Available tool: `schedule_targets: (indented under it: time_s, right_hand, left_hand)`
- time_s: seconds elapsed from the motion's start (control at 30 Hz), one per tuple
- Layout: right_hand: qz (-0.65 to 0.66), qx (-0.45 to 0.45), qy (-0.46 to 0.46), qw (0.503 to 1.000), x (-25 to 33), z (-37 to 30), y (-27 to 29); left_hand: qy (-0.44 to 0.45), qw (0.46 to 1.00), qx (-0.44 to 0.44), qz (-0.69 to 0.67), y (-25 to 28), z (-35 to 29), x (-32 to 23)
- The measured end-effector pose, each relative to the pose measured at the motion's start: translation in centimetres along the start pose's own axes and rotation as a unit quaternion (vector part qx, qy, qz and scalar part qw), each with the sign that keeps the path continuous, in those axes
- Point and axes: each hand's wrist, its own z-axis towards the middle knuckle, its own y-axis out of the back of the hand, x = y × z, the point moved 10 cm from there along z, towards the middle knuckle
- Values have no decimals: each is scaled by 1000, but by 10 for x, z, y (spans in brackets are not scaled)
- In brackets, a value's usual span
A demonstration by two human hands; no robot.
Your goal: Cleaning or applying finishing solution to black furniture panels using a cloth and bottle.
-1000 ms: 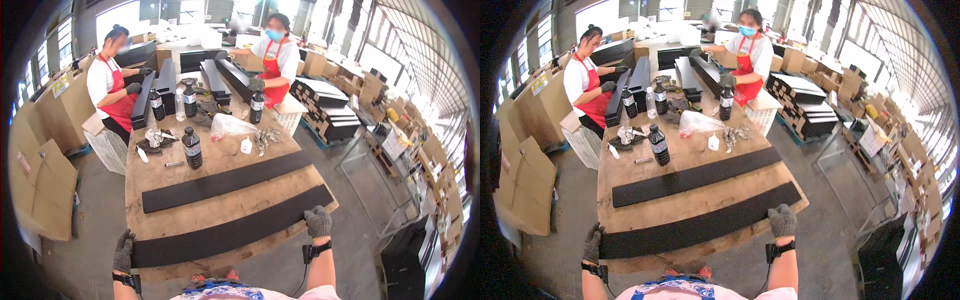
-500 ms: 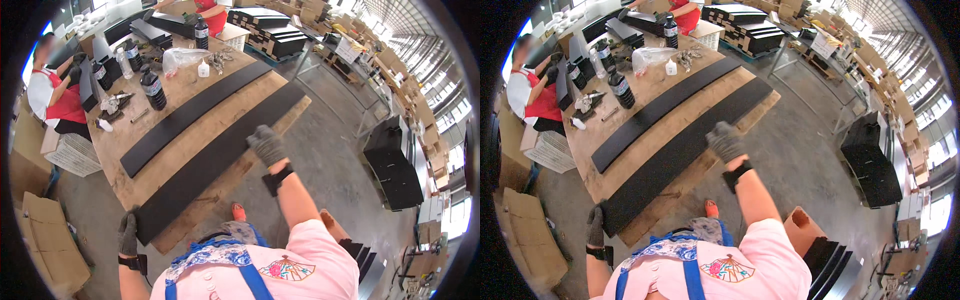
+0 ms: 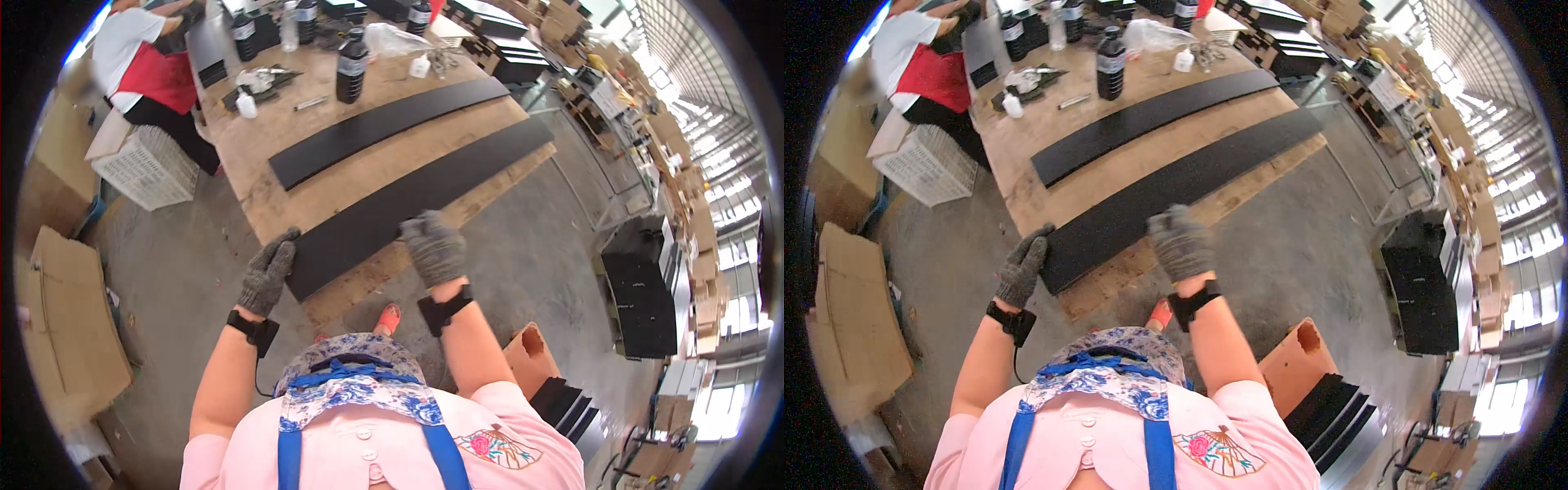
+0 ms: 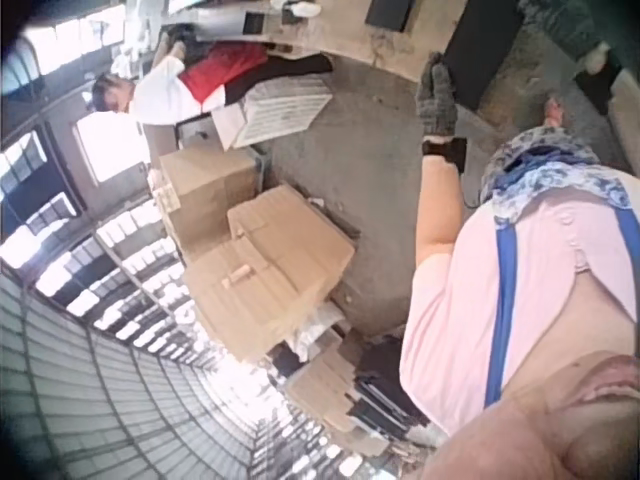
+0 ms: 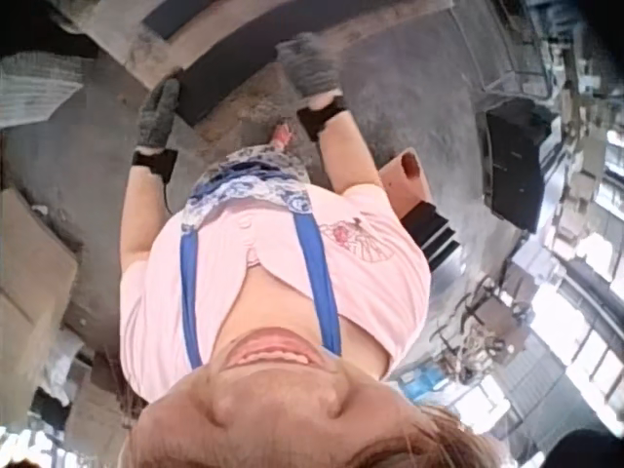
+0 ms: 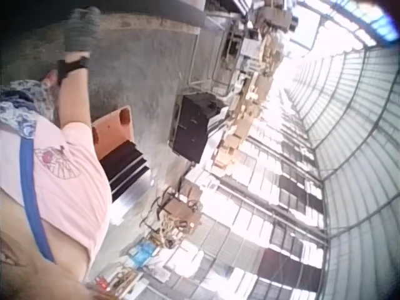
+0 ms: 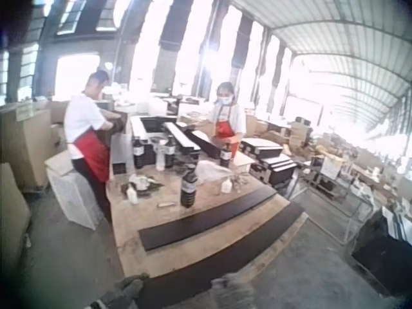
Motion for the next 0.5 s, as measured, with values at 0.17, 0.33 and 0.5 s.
schedule_targets:
  time_s: [0.17,0.33,0.5]
  right_hand:
    - [102,-142,229,958,153,-51,27]
    - [355,97,166,915,195,-46,6]
    - [580,34,19,814,64,-62,6]
  left_hand:
    - [14,999,39,-6,-7,1,-4]
    - [61,995,71,16,0,0,-14]
    - [-188,947,-11,261,-17,-10,-124]
